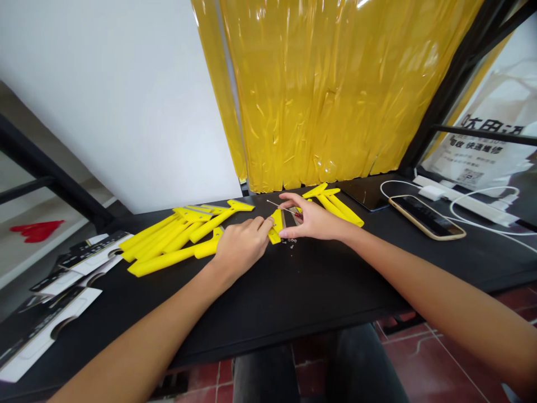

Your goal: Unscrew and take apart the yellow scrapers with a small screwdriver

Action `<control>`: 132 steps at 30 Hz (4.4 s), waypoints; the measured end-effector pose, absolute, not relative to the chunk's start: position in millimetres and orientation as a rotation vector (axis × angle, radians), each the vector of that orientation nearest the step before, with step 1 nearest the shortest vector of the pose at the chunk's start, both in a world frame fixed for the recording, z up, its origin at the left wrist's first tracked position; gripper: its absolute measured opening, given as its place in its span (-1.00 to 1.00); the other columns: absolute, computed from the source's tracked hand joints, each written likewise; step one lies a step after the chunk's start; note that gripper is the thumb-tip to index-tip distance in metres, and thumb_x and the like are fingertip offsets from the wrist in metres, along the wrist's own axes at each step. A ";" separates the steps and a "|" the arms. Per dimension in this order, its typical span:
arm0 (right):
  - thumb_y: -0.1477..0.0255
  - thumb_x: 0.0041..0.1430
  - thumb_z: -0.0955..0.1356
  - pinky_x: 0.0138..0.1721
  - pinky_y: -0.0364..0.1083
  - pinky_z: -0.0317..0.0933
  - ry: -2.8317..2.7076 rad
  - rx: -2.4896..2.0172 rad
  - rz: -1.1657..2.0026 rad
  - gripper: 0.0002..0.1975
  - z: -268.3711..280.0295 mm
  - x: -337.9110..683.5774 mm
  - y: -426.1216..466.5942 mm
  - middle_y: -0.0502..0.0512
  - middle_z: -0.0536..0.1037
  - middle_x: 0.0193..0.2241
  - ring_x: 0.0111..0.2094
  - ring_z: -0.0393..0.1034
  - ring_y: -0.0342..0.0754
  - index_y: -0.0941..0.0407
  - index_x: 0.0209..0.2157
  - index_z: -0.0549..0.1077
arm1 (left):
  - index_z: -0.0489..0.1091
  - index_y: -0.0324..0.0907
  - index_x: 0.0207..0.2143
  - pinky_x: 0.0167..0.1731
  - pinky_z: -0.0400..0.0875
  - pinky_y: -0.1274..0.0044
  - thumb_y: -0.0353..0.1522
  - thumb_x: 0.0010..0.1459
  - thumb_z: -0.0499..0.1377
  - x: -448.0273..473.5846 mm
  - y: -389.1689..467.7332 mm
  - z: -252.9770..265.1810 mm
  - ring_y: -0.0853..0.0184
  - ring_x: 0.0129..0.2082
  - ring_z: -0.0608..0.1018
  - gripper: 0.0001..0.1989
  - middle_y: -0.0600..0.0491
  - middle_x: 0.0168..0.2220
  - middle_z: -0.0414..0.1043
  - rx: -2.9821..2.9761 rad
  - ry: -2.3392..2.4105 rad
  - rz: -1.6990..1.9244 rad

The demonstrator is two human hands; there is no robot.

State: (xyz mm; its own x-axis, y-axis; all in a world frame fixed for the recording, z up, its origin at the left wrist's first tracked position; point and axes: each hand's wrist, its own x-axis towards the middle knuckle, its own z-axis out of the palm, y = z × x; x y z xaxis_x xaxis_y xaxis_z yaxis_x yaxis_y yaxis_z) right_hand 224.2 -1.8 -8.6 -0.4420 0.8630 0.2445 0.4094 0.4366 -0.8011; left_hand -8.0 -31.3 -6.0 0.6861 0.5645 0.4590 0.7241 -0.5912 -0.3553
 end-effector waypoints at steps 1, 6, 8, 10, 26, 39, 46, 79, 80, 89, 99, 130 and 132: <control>0.07 -0.10 0.56 0.17 0.16 0.26 -2.020 -1.076 0.904 -0.02 -7.3 224.0 -2.6 0.20 0.36 0.20 0.07 0.39 0.11 0.00 0.29 0.12 | 0.43 -0.26 0.03 -0.50 0.37 0.48 -0.49 0.26 0.07 -8.1 -31.3 -6.2 0.21 -0.31 0.60 -0.69 -0.04 -0.29 0.54 -2.376 -0.994 -0.412; 0.09 -0.09 0.56 0.13 0.17 0.29 -2.003 -1.084 0.926 -0.02 -6.6 222.7 -4.1 0.22 0.35 0.21 0.08 0.38 0.13 -0.01 0.30 0.12 | 0.43 -0.25 0.02 -0.46 0.41 0.47 -0.50 0.25 0.06 -9.1 -30.9 -7.5 0.20 -0.30 0.61 -0.69 -0.06 -0.26 0.55 -2.380 -1.025 -0.444; 0.09 -0.09 0.55 0.12 0.15 0.31 -2.021 -1.066 0.912 -0.01 -8.4 222.3 -3.7 0.21 0.36 0.20 0.08 0.38 0.12 -0.01 0.30 0.12 | 0.42 -0.25 0.03 -0.45 0.42 0.47 -0.49 0.24 0.07 -9.9 -30.0 -8.5 0.20 -0.28 0.62 -0.68 -0.07 -0.22 0.56 -2.382 -1.045 -0.464; 0.09 -0.09 0.55 0.11 0.14 0.32 -2.056 -1.050 0.892 -0.01 -9.0 223.9 -2.5 0.20 0.38 0.18 0.06 0.40 0.11 -0.01 0.31 0.11 | 0.41 -0.24 0.04 -0.42 0.43 0.48 -0.48 0.24 0.07 -11.0 -28.5 -9.3 0.20 -0.27 0.62 -0.67 -0.09 -0.18 0.57 -2.379 -1.080 -0.484; 0.09 -0.07 0.52 0.14 0.24 0.27 -2.212 -1.348 0.223 -0.14 7.5 307.7 39.4 0.26 0.43 0.18 0.13 0.37 0.28 0.09 0.24 0.32 | 0.40 -0.17 0.11 -0.50 0.36 0.48 -0.42 0.28 0.09 -11.1 -31.3 -7.5 0.22 -0.34 0.61 -0.64 -0.03 -0.19 0.57 -2.408 -1.188 -0.440; 0.21 0.00 0.52 0.27 0.18 0.12 -2.348 -0.928 0.394 -0.09 -5.9 263.5 24.0 0.18 0.26 0.32 0.29 0.19 0.16 -0.02 0.35 0.17 | 0.41 -0.13 0.11 -0.49 0.35 0.50 -0.48 0.25 0.08 -11.0 -30.3 -10.1 0.27 -0.33 0.60 -0.61 0.00 -0.24 0.55 -2.454 -1.047 -0.494; 0.34 0.22 0.40 0.11 0.02 0.27 -2.408 -0.775 0.407 -0.54 -7.2 236.1 6.6 0.03 0.55 0.10 0.09 0.45 0.02 -0.07 0.16 0.45 | 0.40 -0.15 0.13 -0.39 0.44 0.49 -0.52 0.22 0.10 -14.8 -25.0 -19.2 0.27 -0.26 0.62 -0.56 0.00 -0.19 0.58 -2.471 -0.887 -0.562; 0.33 0.24 0.33 -0.36 -0.10 0.17 -2.210 -1.243 0.545 -0.81 -1.4 251.2 20.9 0.03 0.60 -0.38 -0.38 0.41 -0.07 0.09 -0.30 0.58 | 0.36 -0.09 0.16 -0.40 0.42 0.50 -0.36 0.28 0.08 -16.1 -22.1 -9.6 0.22 -0.31 0.63 -0.60 -0.04 -0.19 0.62 -2.587 -1.127 -0.428; 0.34 0.23 0.33 -0.37 -0.11 0.16 -2.186 -1.288 0.529 -0.81 -0.2 253.5 22.4 0.03 0.59 -0.40 -0.39 0.40 -0.08 0.10 -0.31 0.58 | 0.37 -0.08 0.14 -0.39 0.42 0.50 -0.37 0.27 0.09 -15.7 -22.2 -9.4 0.22 -0.29 0.63 -0.62 -0.03 -0.17 0.61 -2.597 -1.144 -0.411; 0.34 0.13 0.41 -0.28 -0.05 0.22 -1.891 -1.762 0.146 -0.70 9.0 300.2 46.3 0.21 0.62 -0.20 -0.23 0.49 0.09 0.14 -0.10 0.57 | 0.43 -0.07 0.05 -0.39 0.40 0.47 -0.43 0.23 0.11 -16.5 -18.9 -15.6 0.22 -0.24 0.62 -0.65 0.03 -0.09 0.57 -2.627 -1.117 -0.358; 0.36 0.08 0.41 -0.29 -0.04 0.23 -1.943 -1.907 0.034 -0.74 -16.2 263.3 35.0 0.16 0.64 -0.22 -0.18 0.51 0.13 0.05 -0.15 0.56 | 0.44 -0.05 0.04 -0.44 0.36 0.48 -0.51 0.17 0.11 -16.3 -19.3 -15.9 0.24 -0.28 0.62 -0.60 0.07 -0.14 0.58 -2.625 -1.063 -0.450; 0.28 0.09 0.47 -0.43 -0.15 0.12 -1.725 -1.007 0.883 -0.81 -14.6 195.2 -13.3 -0.04 0.49 -0.51 -0.49 0.24 -0.17 0.12 -0.38 0.58 | 0.46 -0.12 -0.14 -0.18 0.46 0.44 -0.37 0.22 0.19 -13.2 -21.1 1.5 0.26 -0.23 0.60 -0.85 0.02 -0.19 0.59 -2.632 -1.215 -1.154; 0.24 0.05 0.49 -0.54 -0.17 0.03 -1.583 -0.988 1.144 -0.77 -15.6 191.7 -14.7 -0.08 0.44 -0.59 -0.58 0.14 -0.22 0.13 -0.42 0.58 | 0.46 -0.11 -0.10 -0.12 0.46 0.42 -0.37 0.25 0.17 -12.8 -22.7 -1.0 0.24 -0.17 0.60 -0.83 -0.01 -0.13 0.58 -2.602 -1.141 -1.189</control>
